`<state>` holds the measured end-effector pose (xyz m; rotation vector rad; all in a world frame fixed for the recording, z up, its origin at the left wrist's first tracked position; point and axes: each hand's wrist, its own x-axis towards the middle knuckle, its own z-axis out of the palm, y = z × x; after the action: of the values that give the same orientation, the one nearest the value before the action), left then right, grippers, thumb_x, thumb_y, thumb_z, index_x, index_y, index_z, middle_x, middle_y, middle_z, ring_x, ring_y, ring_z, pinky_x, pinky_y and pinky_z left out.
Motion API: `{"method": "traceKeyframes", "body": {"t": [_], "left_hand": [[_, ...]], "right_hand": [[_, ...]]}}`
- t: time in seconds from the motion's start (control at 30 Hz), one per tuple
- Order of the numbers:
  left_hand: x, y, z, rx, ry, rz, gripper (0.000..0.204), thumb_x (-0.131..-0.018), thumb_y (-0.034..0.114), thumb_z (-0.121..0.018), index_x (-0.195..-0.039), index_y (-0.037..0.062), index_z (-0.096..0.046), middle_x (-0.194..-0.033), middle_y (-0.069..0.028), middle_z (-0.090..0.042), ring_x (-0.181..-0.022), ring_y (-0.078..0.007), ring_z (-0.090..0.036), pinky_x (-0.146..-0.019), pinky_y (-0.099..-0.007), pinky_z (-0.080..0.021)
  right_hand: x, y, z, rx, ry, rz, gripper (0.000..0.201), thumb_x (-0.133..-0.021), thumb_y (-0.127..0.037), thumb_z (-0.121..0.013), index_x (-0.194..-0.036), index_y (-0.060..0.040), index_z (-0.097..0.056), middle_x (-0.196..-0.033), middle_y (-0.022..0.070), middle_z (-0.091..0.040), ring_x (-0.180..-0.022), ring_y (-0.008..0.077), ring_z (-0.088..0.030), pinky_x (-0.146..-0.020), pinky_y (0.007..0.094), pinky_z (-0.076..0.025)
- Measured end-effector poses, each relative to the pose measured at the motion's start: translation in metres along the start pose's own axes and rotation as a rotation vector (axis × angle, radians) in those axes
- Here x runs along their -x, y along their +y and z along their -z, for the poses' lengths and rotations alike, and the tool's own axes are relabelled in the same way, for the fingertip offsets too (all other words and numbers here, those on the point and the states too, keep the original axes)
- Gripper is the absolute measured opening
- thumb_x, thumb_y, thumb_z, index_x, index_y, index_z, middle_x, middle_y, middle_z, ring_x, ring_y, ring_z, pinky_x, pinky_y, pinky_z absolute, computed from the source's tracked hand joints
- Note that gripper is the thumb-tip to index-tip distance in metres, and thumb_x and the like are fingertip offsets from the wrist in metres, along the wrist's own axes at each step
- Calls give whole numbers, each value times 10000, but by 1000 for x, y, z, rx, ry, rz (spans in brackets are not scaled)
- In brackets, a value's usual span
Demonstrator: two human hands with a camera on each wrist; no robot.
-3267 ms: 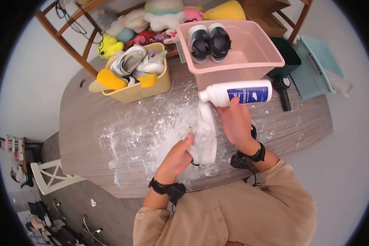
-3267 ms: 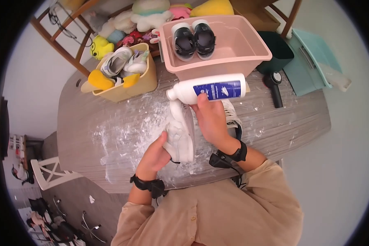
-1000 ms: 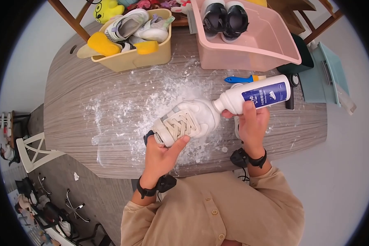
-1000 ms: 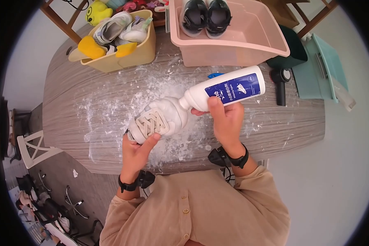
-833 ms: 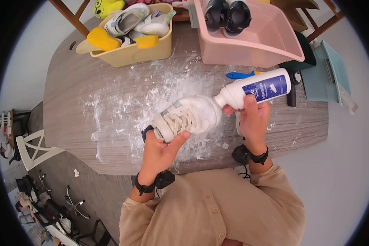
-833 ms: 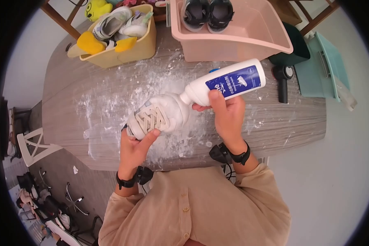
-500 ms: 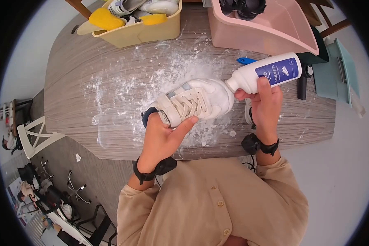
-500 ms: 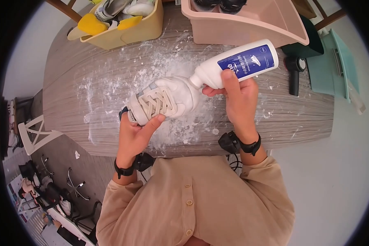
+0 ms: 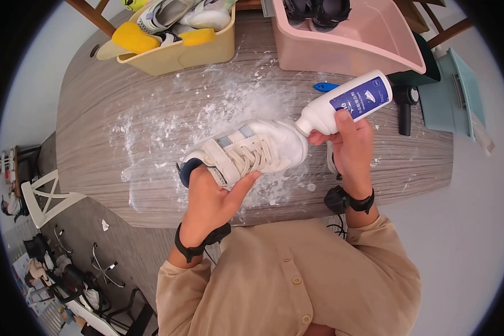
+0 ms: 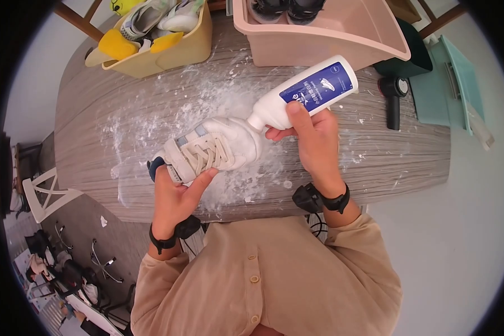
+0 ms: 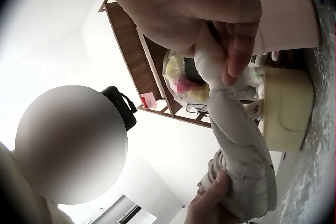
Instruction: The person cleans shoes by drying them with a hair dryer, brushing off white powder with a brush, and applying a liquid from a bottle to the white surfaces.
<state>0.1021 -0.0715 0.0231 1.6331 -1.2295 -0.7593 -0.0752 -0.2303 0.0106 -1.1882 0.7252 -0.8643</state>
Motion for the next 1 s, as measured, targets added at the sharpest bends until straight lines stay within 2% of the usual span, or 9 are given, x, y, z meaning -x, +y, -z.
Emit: {"method": "traceKeyframes", "body": {"t": [0.1, 0.2, 0.47, 0.6, 1.0], "left_hand": [[-2, -1, 3, -123, -4, -133, 182, -784, 31, -678, -962, -7, -672, -877, -113, -696, -767, -198, -654, -711, -275, -482], [-2, -1, 5, -170, -14, -159, 182, -776, 32, -681, -955, -1, -675, -885, -120, -695, -784, -241, -661, -721, -288, -486], [1, 0, 8, -180, -10, -189, 201, -758, 35, -699, -955, 2, -678, -898, -134, -690, -806, -274, -661, -741, -308, -486], [2, 2, 10, -241, -12, -234, 205, -750, 35, -707, -950, -1, -678, -896, -138, -689, -797, -294, -655, -734, -315, -486], [5, 5, 13, -306, -36, -234, 195, -745, 36, -710, -933, -4, -676, -886, -137, -687, -780, -301, -654, -706, -325, -490]], "right_hand": [[0, 1, 1, 12, -14, -11, 387, -943, -284, -509, -989, 95, -571, -821, 178, -657, -647, 218, -654, -573, 297, -546], [1, 1, 1, 22, -16, -20, 385, -945, -282, -502, -990, 94, -572, -823, 178, -657, -650, 215, -654, -574, 297, -545], [4, 4, 0, 28, -42, -25, 387, -949, -282, -493, -991, 94, -575, -823, 179, -657, -647, 212, -652, -578, 298, -544], [6, 5, -2, -30, -34, -9, 362, -937, -275, -535, -973, 79, -600, -827, 161, -660, -640, 200, -656, -562, 272, -538], [12, 9, -7, -37, -9, -40, 397, -958, -295, -479, -1008, 89, -563, -848, 176, -658, -682, 209, -665, -580, 282, -561]]}}
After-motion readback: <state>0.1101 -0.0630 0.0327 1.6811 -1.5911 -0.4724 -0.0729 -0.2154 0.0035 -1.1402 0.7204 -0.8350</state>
